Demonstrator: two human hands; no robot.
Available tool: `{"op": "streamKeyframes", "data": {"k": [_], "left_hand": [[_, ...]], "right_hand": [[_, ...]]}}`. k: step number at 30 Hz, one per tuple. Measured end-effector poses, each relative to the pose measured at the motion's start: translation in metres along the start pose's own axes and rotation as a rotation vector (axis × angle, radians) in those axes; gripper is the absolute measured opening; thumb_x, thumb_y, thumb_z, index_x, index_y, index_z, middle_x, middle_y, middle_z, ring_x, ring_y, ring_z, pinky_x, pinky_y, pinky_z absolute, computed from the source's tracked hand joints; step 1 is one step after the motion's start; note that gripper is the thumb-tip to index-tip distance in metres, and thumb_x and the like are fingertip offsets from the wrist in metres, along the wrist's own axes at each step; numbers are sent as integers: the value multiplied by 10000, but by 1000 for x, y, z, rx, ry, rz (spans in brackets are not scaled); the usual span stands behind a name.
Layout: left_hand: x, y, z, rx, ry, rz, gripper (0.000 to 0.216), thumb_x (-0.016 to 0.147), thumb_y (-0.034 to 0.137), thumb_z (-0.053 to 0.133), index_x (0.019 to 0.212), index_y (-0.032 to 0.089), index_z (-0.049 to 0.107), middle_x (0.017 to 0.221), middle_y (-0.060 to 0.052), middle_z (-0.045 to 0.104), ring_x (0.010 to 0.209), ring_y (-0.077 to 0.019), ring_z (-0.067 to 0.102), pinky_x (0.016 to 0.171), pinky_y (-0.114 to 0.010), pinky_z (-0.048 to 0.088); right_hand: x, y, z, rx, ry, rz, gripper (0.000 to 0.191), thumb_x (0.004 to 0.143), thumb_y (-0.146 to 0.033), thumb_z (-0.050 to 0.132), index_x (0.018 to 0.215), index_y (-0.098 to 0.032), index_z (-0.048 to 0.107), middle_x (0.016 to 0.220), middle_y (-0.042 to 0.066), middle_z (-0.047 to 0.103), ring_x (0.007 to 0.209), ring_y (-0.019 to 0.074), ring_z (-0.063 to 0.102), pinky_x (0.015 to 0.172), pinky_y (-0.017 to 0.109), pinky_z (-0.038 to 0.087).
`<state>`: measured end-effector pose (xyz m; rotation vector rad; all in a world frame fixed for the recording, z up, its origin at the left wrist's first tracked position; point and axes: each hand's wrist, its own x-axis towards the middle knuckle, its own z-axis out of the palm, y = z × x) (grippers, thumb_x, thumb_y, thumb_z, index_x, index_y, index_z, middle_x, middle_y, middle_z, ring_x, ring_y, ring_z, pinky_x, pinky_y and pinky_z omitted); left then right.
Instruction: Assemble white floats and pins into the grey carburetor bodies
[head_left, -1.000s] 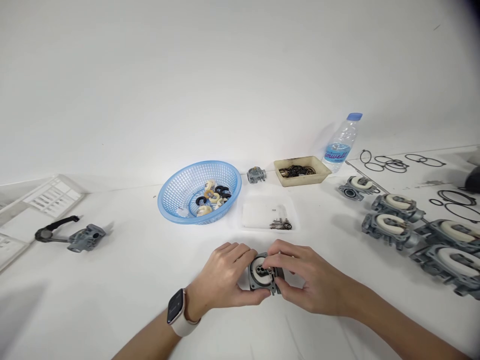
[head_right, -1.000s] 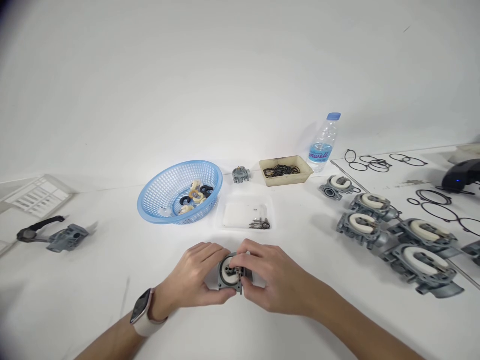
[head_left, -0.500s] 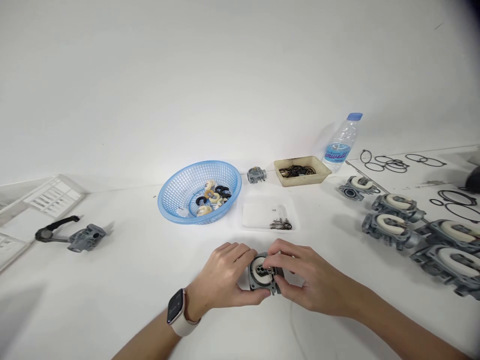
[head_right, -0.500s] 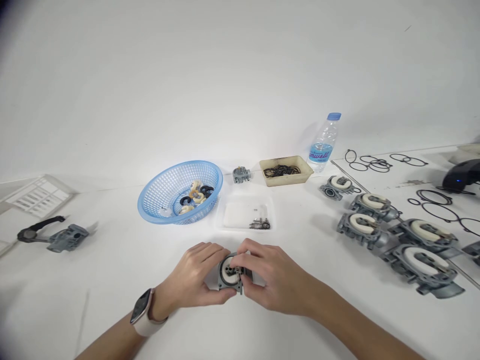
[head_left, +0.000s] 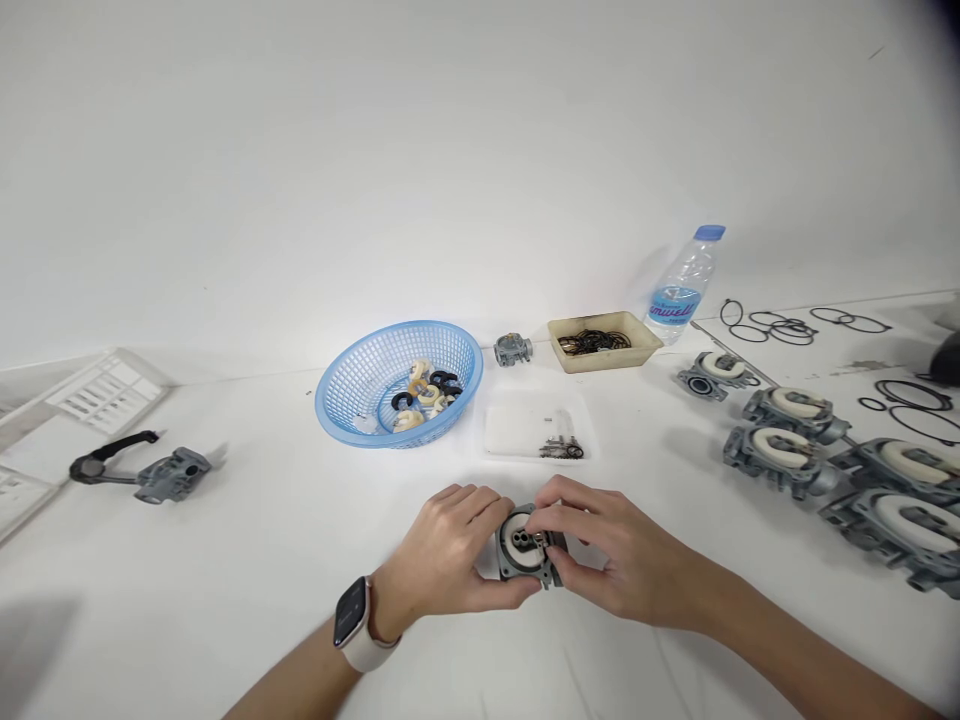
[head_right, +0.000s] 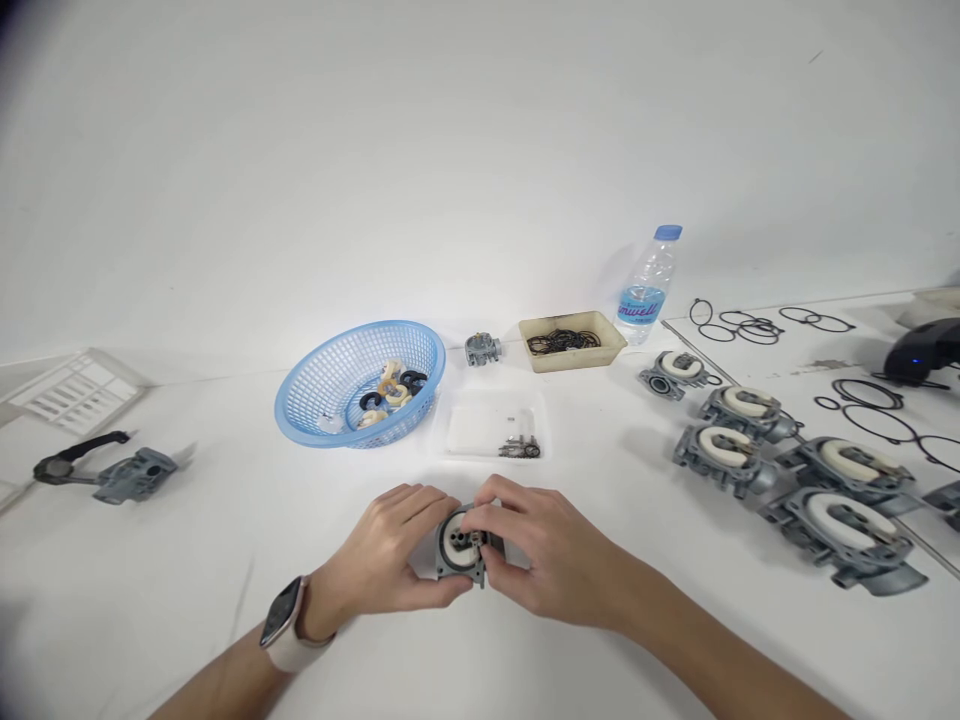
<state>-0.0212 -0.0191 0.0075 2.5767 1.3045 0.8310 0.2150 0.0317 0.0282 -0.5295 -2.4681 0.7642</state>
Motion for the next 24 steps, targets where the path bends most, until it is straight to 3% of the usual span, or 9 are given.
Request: {"op": "streamKeyframes", "data": {"k": [24], "left_hand": [[0,-1,0,32,22,27,456,827,524,713,1113,182,616,883,-54,691,728,-228,669,650,-367,521]], "right_hand": [[-1,0,1,-19,13,-18,318,898,-83,515,1156,-230,630,1003,40,603,729,130,552,671,265,462]]}}
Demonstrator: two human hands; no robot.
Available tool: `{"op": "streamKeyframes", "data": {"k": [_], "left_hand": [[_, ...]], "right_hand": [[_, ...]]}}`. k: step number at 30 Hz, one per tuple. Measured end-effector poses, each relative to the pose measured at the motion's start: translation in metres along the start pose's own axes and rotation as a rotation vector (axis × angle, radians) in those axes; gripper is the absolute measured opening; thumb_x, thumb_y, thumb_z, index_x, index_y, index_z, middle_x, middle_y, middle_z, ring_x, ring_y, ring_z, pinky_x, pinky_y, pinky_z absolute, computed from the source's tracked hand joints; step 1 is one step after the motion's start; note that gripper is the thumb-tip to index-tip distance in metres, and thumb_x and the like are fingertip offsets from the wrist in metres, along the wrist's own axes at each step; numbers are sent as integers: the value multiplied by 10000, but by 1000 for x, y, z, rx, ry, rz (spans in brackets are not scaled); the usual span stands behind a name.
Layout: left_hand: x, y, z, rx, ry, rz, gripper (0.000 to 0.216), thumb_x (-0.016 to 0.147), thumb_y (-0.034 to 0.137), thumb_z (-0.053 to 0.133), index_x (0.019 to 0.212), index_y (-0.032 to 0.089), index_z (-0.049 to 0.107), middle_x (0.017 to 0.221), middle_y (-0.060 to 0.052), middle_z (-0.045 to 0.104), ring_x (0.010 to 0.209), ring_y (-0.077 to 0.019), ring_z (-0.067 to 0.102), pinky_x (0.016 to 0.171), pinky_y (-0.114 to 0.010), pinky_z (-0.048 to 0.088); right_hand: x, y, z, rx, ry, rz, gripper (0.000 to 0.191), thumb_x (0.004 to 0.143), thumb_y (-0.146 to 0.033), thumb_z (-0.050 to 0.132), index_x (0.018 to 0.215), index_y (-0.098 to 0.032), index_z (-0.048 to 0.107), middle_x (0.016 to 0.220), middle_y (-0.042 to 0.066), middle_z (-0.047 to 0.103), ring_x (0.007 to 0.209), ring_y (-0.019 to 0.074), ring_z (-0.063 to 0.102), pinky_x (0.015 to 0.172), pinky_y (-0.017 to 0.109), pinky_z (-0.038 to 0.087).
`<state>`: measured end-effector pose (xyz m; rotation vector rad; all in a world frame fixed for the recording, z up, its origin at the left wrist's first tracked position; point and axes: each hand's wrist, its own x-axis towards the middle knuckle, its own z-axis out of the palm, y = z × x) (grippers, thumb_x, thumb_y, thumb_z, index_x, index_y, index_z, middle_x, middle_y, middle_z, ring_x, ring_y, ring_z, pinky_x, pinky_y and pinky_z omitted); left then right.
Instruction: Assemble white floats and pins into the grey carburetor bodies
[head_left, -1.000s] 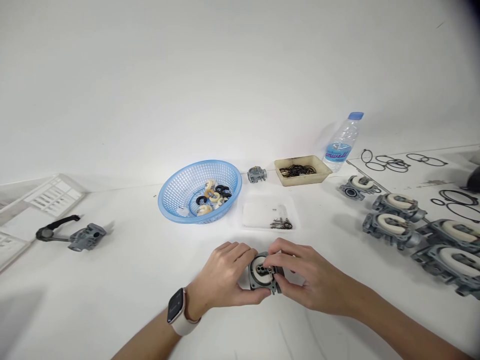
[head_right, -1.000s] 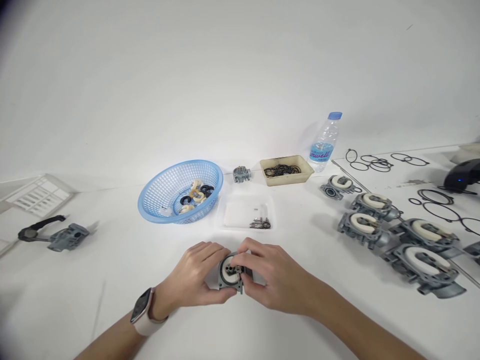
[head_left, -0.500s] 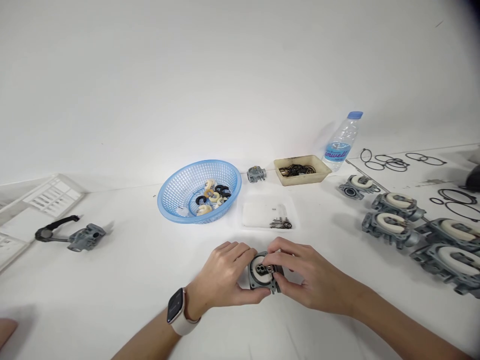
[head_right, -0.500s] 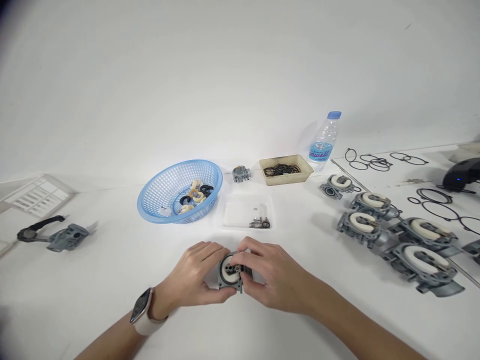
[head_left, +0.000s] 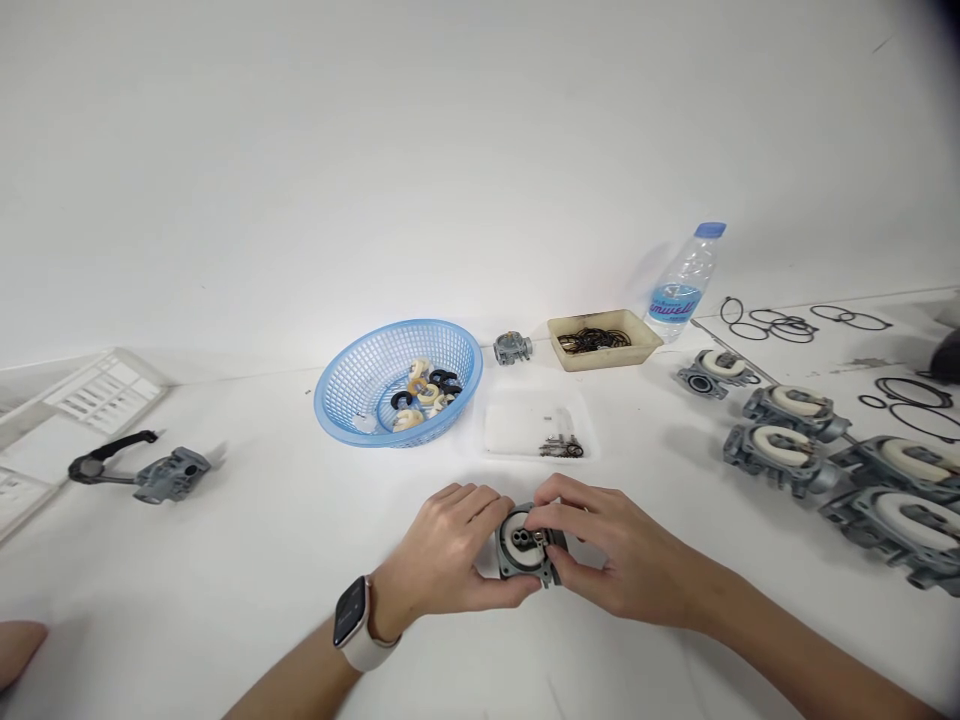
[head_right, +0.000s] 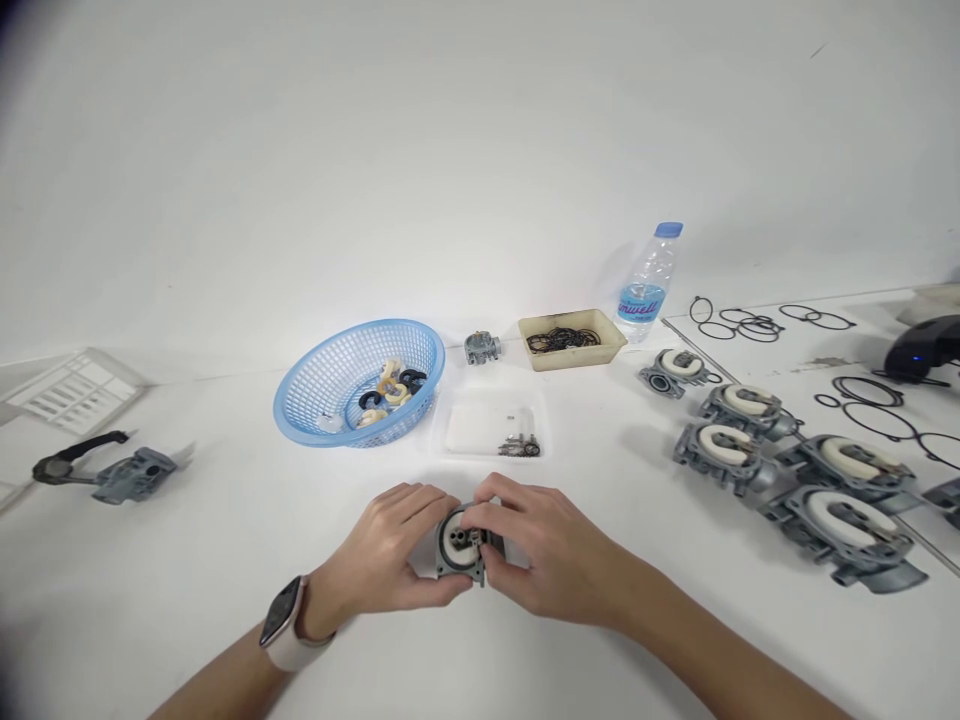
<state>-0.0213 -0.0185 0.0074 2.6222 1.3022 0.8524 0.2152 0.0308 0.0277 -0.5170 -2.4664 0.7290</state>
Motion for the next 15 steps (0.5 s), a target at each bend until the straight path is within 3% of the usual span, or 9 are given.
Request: {"op": "streamKeyframes", "data": {"k": [15], "left_hand": [[0,1,1,-15,-6,-17,461,794,482,756,1116,182,620,895,-46,693,732,-227,659,653,-374,512]], "right_hand": [[2,-1,-1,5,3,-30,324,873,-67,505,1134,-230,605,993,25,604,763,130,547,688,262,440]]}}
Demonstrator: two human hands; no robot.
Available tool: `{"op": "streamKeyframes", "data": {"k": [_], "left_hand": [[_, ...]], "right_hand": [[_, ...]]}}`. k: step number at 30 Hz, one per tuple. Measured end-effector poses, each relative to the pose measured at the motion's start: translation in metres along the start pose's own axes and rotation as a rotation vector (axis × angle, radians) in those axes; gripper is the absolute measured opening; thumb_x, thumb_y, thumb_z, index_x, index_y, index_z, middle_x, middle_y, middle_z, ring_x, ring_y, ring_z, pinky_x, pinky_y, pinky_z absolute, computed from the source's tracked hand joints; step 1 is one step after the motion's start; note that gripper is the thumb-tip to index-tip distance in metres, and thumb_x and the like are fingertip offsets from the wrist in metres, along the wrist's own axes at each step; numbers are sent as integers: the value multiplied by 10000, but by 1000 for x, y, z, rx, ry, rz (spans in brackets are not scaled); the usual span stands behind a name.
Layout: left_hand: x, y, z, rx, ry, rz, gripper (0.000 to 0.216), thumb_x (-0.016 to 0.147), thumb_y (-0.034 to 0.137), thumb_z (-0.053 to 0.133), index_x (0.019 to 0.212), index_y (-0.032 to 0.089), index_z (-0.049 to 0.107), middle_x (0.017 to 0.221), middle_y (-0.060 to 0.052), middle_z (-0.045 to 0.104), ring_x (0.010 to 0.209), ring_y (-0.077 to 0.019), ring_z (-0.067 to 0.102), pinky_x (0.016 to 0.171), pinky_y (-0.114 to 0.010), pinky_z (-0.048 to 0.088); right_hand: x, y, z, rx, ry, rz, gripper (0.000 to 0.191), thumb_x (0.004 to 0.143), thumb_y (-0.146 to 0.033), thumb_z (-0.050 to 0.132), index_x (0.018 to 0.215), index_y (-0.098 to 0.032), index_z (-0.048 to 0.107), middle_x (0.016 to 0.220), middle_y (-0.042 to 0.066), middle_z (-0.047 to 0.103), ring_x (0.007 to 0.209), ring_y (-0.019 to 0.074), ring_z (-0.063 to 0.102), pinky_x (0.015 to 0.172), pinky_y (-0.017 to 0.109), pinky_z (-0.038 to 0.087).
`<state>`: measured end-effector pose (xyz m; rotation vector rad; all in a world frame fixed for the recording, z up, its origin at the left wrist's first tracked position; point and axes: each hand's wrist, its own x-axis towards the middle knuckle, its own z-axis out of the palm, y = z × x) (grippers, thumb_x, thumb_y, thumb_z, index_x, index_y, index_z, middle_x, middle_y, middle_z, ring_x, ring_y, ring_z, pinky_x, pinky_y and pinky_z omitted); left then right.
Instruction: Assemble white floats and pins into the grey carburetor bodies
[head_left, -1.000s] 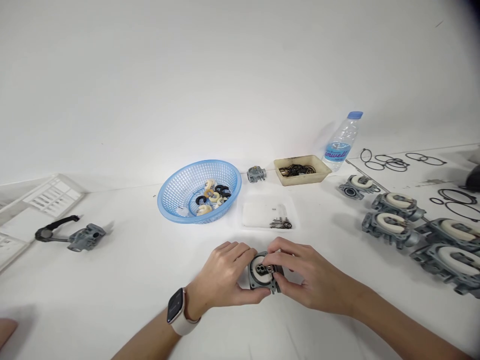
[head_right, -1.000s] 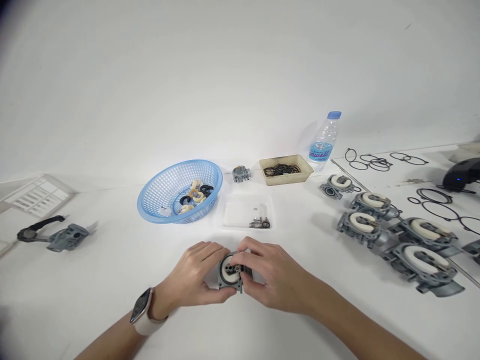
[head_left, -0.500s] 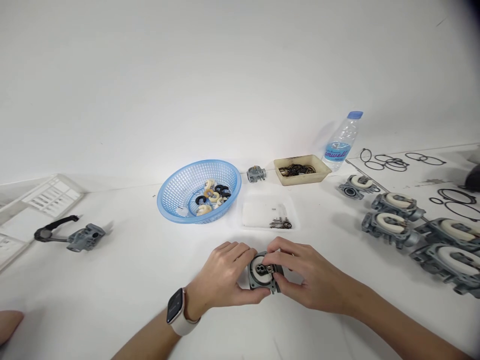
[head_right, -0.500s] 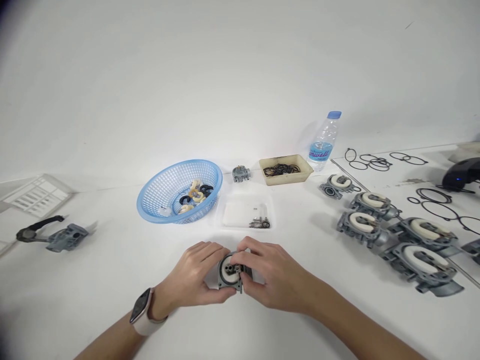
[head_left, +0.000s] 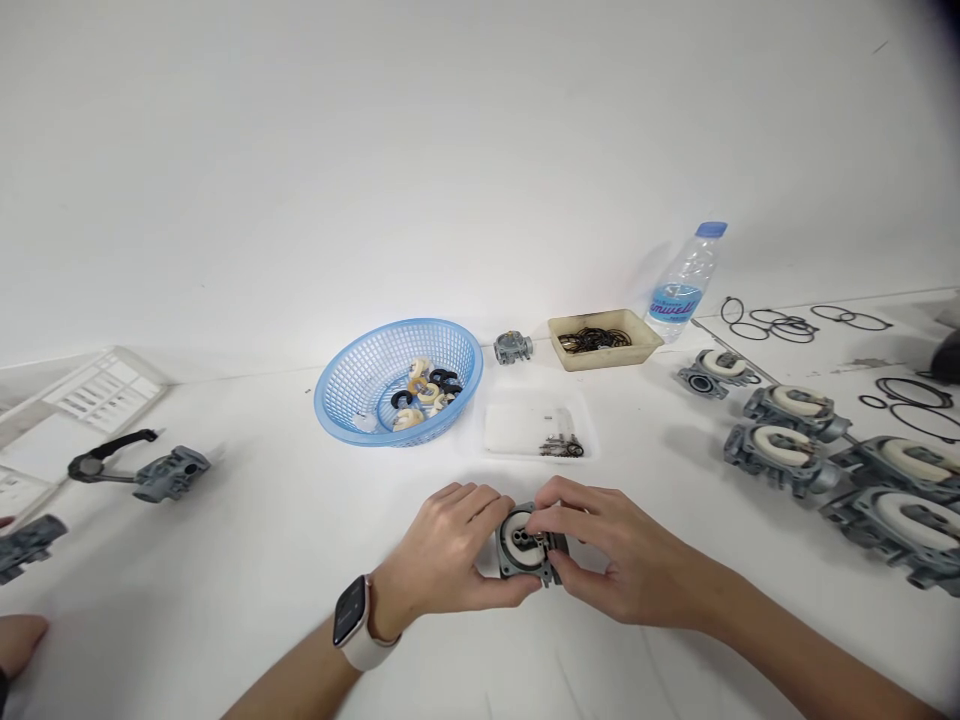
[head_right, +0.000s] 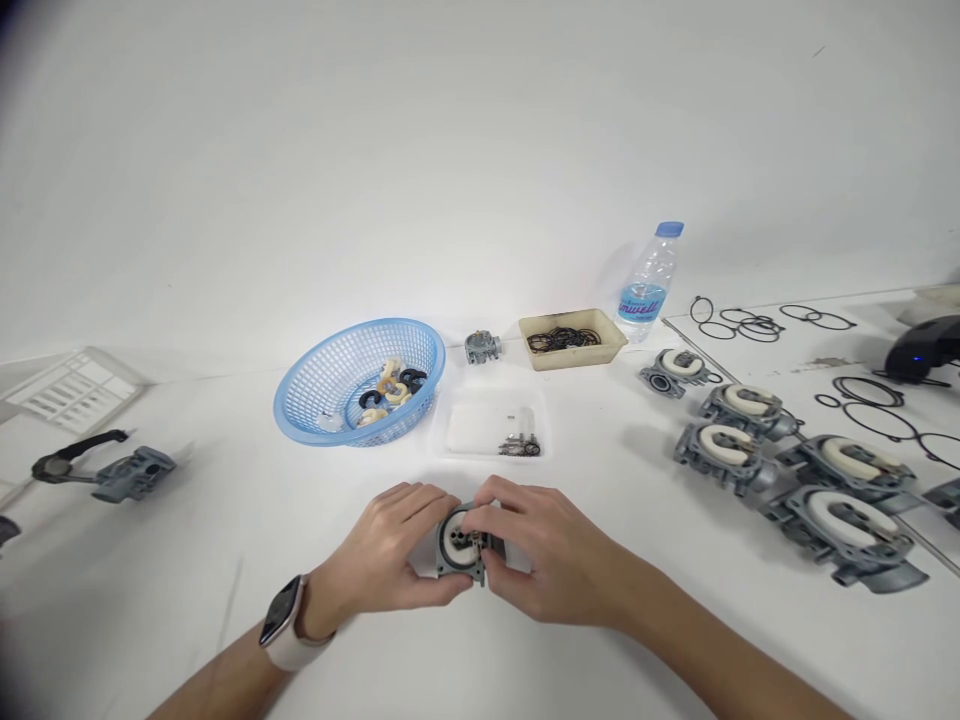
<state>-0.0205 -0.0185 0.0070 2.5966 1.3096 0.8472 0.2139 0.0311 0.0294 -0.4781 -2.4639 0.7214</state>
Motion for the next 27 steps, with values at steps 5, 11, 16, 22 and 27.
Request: {"op": "streamKeyframes", "data": {"k": [5,11,16,22,27], "left_hand": [[0,1,-1,3,0,-1,452,792,480,759,1102,180,622,890,-37,686,732,-219,653,660,-370,514],[1,1,-3,0,-18,-9,440,798,478,753,1099,184,624,888,-38,681,734,-216,647,661,-362,510],[0,2,-2,6,-17,-9,438,809,482,743,1108,186,621,893,-41,686,743,-219,653,676,-363,510],[0,1,-2,5,-24,-10,440,815,497,731,1108,186,624,892,-42,687,746,-219,655,675,-361,510],[0,1,-2,13,-25,-9,446,823,510,726,1109,183,625,888,-45,686,733,-220,649,664,-364,504]], "right_hand": [[-1,0,1,-10,-4,-4,291,879,-86,516,1118,-228,601,991,22,604,760,132,548,689,269,440],[-1,0,0,-9,-9,9,280,887,-87,514,1111,-229,605,998,21,613,772,132,558,691,271,439],[-2,0,0,-20,-4,16,287,893,-79,505,1114,-232,605,999,20,609,762,128,550,684,273,434],[-3,0,0,-10,-12,10,311,886,-69,509,1133,-234,601,1013,23,603,776,130,549,687,270,440],[-3,2,1,-4,-3,6,323,881,-64,509,1138,-237,601,1003,22,604,772,130,556,685,268,451]]}}
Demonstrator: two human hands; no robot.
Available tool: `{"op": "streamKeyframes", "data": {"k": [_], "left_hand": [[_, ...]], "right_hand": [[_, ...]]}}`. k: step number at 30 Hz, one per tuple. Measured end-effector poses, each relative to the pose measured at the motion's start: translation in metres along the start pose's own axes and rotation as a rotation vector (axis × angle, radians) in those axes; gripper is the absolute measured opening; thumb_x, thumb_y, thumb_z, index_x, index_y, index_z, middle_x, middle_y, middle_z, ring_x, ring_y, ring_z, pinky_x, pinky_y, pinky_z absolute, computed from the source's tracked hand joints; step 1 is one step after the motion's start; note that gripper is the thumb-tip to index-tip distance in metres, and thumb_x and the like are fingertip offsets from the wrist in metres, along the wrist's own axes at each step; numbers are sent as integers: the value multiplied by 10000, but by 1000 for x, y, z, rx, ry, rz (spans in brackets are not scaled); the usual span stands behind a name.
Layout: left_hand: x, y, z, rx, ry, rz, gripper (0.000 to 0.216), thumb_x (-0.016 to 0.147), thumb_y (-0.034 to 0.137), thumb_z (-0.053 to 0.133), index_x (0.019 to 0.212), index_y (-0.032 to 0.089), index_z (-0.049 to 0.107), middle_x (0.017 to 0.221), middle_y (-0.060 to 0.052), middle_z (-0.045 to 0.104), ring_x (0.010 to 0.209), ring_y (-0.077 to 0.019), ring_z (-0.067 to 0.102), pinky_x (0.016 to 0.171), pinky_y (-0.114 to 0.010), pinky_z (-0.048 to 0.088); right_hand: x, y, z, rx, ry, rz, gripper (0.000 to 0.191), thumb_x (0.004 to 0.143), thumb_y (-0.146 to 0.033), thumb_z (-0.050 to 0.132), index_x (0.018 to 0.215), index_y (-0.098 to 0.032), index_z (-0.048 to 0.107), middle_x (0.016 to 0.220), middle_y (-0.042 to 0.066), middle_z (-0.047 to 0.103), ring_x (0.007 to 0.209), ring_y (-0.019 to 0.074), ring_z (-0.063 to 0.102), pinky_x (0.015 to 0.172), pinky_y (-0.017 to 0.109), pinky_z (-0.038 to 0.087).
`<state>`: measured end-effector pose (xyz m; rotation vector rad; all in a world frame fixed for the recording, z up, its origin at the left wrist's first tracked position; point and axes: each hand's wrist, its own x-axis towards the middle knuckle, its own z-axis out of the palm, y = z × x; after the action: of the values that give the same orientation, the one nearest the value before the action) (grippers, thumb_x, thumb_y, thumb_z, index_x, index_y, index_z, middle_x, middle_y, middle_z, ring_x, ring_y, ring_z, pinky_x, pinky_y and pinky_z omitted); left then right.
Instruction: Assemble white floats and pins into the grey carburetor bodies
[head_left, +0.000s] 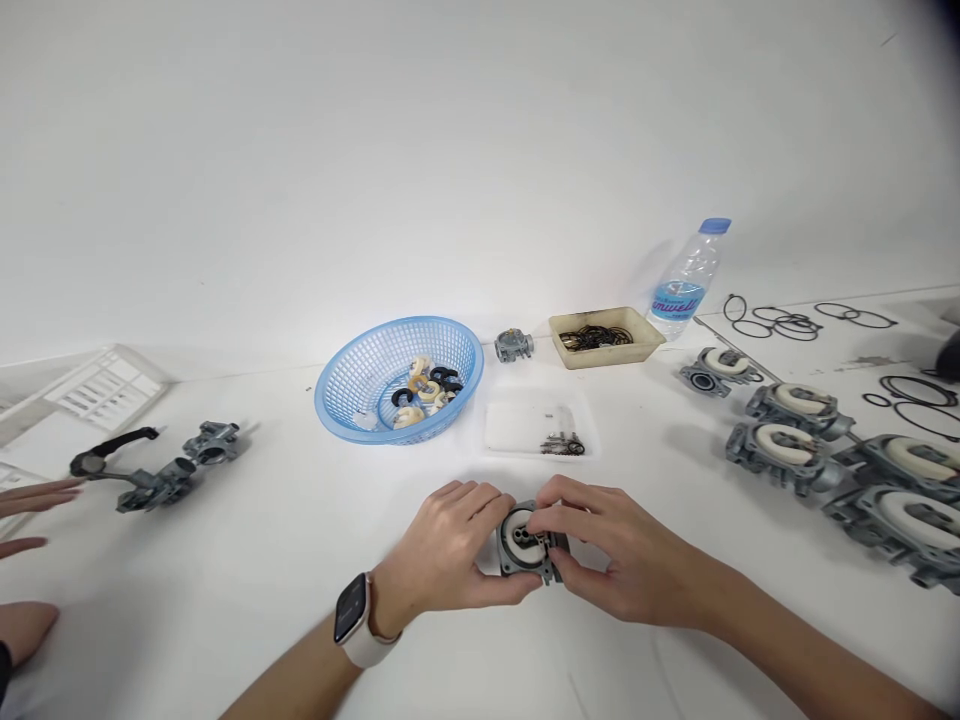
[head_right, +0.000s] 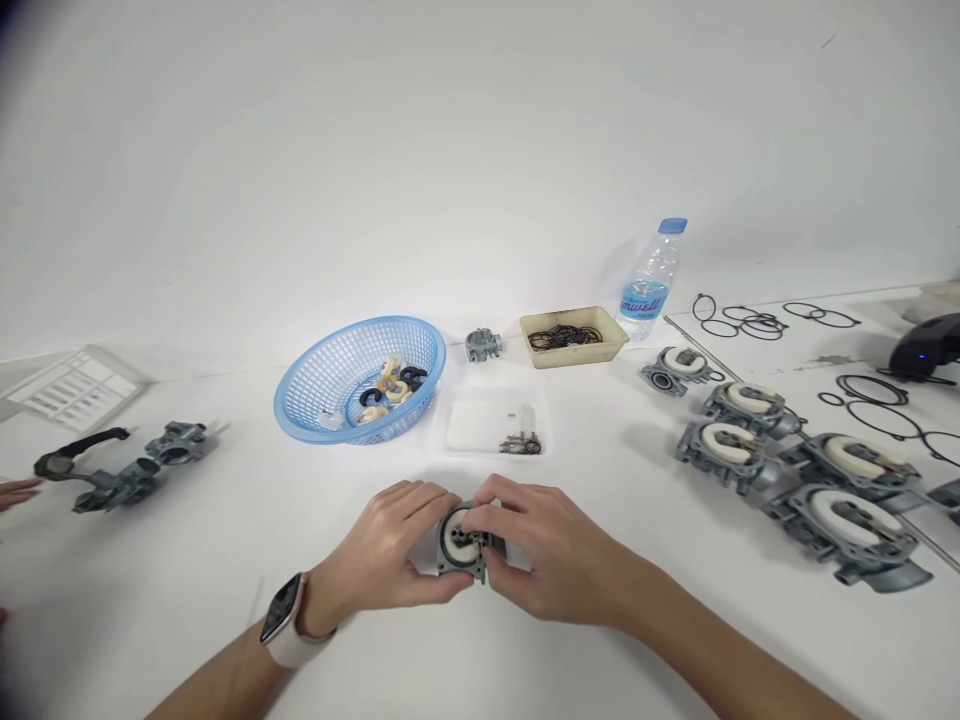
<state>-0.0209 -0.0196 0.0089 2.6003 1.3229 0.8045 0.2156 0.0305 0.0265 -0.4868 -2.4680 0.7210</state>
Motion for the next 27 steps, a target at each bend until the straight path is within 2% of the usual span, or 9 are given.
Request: {"op": "streamKeyframes", "data": {"k": [5,8,10,14,20,24,27], "left_hand": [[0,-1,0,-10,5,6,487,872,579,646,1147,177,625,909,-63,693,763,-235,663,682,-379,510],[0,-5,-3,-60,13,38,741,873,804,445,1204,165,622,957,-101,697,779,-263,671,682,-408,514],[0,-10,-5,-97,36,42,884,858,893,282,1195,154,631,977,-124,696,782,-277,673,679,-424,518],[-2,-23,-6,-94,67,0,845,932,832,204,1157,144,639,995,-145,698,823,-297,680,702,-437,525],[-5,-31,-1,-110,32,-39,693,998,730,258,1189,174,624,1019,-129,691,850,-286,670,728,-424,524],[-5,-29,2,-113,26,-20,629,1015,690,287,1192,185,619,1008,-126,681,850,-274,665,744,-407,535],[-6,-28,2,-97,34,2,564,1030,641,307,1193,194,611,1004,-124,680,848,-273,673,739,-404,548]], "right_hand": [[3,-3,-3,26,10,39,385,863,-100,565,1214,-257,587,1043,18,623,848,151,599,748,289,502],[3,-5,1,19,15,105,561,764,-223,775,1283,-251,563,1181,44,625,1051,220,614,905,349,529],[3,-4,8,-25,15,133,687,686,-284,863,1302,-241,563,1258,68,616,1136,270,595,977,398,517],[3,1,21,-94,35,185,713,705,-297,855,1344,-211,551,1299,101,622,1154,298,601,987,433,519],[6,-1,15,-73,-81,252,641,705,-371,853,1274,-221,601,1195,60,666,1078,270,630,919,388,537],[3,-5,12,-241,-99,103,564,694,-321,777,1223,-202,624,1059,56,677,891,238,639,781,357,538],[-5,-7,-5,-411,-83,-12,532,692,-321,746,1193,-183,634,1010,70,686,837,254,645,759,396,533]]}}
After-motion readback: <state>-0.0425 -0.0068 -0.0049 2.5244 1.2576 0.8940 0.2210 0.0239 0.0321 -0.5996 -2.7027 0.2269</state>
